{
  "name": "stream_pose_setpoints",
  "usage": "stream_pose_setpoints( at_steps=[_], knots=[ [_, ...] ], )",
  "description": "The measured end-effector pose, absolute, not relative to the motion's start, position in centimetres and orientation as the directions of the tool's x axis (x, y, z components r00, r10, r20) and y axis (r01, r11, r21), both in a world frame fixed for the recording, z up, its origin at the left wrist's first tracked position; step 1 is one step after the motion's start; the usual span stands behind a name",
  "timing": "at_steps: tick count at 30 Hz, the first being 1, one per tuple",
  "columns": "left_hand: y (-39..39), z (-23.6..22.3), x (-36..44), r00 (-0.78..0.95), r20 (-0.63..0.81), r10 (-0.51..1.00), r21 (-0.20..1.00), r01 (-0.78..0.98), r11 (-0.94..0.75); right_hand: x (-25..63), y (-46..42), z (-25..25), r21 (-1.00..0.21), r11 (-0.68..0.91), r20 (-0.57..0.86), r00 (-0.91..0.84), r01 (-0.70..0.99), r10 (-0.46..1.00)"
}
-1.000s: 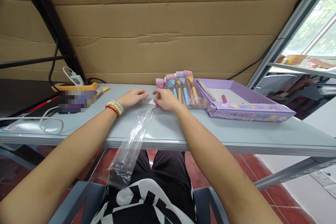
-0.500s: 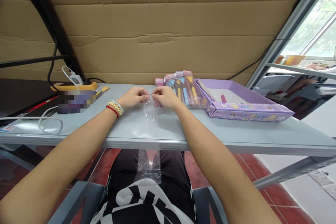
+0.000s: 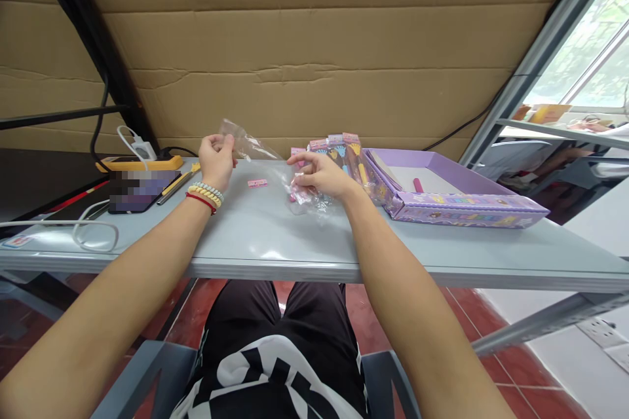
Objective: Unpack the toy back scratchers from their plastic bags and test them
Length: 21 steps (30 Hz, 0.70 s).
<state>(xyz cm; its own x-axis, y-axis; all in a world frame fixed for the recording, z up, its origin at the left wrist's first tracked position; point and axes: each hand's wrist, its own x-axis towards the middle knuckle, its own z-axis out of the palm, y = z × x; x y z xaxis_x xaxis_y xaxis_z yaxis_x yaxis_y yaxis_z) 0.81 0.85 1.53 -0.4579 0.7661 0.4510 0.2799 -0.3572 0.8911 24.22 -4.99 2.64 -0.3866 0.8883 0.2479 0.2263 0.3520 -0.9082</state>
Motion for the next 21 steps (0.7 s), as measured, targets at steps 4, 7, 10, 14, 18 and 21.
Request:
stream_pose_setpoints(
  at_steps=[4,7,10,14,18,21],
  knots=[
    [0.4,1.5,1.7,-0.322,0.380,0.867,0.925,0.147,-0.351,25.9,-3.5,3.3,-0.831,0.528,0.552,0.139,0.177,0.822],
    [-0.3,1.3,2.4,-0.231,0.391,0.891,0.913,0.221,-0.343,27.9,-2.6,4.1,-0.815,0.574,0.510,0.559,0.073,0.654],
    [-0.7,1.1,2.7,-0.136,0.392,0.910,0.895,0.287,-0.343,30.2,-2.4,4.8,-0.802,0.588,0.301,0.777,-0.108,0.553],
    [-0.9,0.9,2.6,-0.064,0.400,0.914,0.868,0.347,-0.356,32.6,-2.4,4.8,-0.854,0.474,0.045,0.875,-0.217,0.482],
    [-1.1,0.8,2.7,0.003,0.404,0.915,0.854,0.358,-0.378,33.7,-2.1,4.2,-0.935,0.302,-0.025,0.883,-0.187,0.470],
    [-1.2,0.7,2.7,0.029,0.397,0.917,0.858,0.342,-0.383,34.6,-1.7,3.7,-0.961,0.240,-0.013,0.893,-0.135,0.451]
  ],
)
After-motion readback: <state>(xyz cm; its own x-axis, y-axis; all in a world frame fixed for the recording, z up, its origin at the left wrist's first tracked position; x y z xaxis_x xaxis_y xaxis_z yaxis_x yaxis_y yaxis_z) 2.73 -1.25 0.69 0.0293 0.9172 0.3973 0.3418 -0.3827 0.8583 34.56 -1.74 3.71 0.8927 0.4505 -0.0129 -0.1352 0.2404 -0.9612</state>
